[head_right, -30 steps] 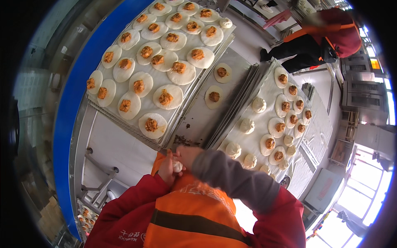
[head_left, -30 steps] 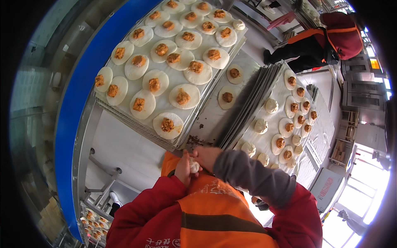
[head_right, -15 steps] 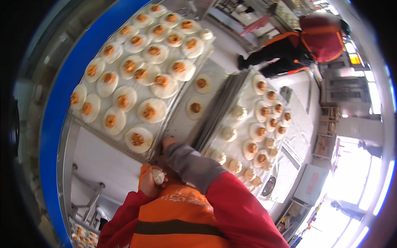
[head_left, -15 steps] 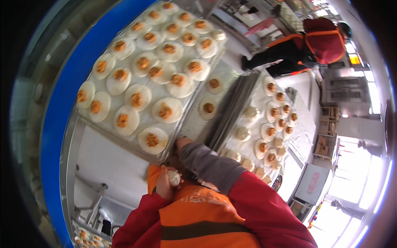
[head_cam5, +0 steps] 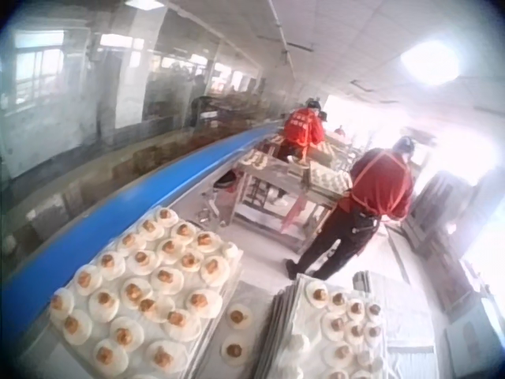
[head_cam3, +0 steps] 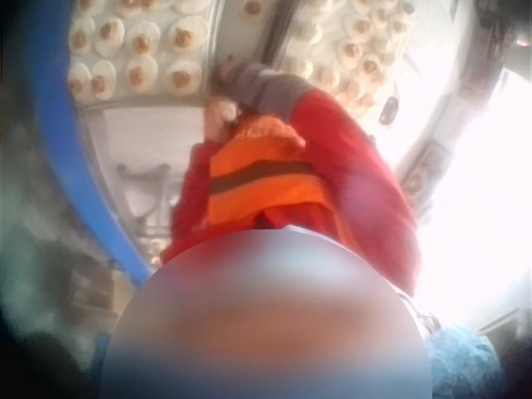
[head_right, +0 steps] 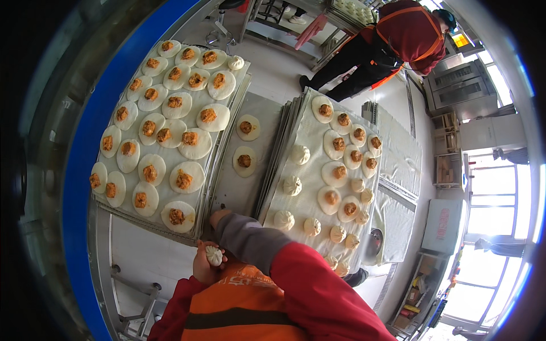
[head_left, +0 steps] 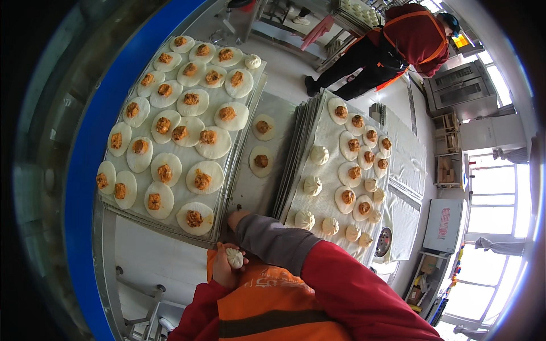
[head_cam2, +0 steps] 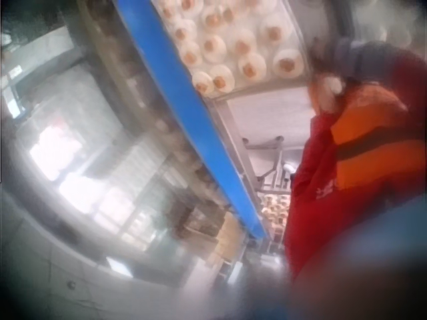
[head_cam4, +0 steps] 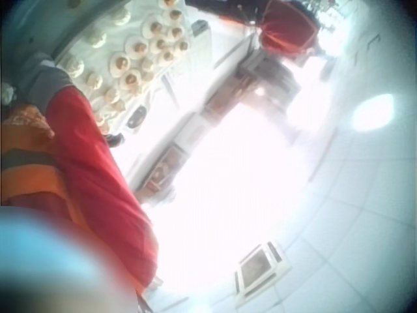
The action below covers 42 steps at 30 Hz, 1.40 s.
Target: The person repeatedly picks up filled dough rounds from a conveyor belt, pleats and seals them into buns by hand, and places the finished buns onto trays. The process continues with multiple units being assembled and arranged on trays throughout the clip.
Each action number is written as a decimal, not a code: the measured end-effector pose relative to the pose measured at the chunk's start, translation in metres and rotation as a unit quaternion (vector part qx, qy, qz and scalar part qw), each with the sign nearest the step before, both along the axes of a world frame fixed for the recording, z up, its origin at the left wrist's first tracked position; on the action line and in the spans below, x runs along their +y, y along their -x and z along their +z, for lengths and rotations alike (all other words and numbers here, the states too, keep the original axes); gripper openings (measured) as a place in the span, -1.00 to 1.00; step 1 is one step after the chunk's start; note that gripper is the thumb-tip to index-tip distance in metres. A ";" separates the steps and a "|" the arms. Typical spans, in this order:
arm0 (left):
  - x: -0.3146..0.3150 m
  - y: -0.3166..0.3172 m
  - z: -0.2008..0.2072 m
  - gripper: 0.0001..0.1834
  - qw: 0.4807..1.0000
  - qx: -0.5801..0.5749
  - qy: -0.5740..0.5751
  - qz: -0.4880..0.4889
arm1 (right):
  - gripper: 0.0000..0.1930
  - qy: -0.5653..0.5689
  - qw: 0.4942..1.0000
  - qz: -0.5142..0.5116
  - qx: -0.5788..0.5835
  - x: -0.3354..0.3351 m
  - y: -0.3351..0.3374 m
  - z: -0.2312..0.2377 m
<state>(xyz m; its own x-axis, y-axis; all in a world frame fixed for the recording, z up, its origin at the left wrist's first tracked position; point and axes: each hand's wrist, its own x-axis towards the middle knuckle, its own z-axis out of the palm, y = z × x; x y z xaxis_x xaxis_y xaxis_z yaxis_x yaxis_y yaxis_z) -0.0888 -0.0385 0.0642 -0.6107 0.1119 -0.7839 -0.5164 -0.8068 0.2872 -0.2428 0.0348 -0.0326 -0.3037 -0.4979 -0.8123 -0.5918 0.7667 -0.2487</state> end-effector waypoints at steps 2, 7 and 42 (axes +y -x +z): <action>-0.001 0.004 0.004 -0.42 1.000 0.028 0.010 -0.005 | -0.74 0.020 1.000 -0.014 -0.019 0.003 0.010 0.009; -0.004 0.030 0.025 -0.42 0.992 0.117 0.017 0.036 | -0.71 0.077 0.992 -0.031 -0.097 0.040 0.046 0.089; 0.056 0.135 0.083 -0.37 0.962 0.268 0.014 0.044 | -0.84 0.581 0.657 -0.480 0.014 0.122 0.020 0.212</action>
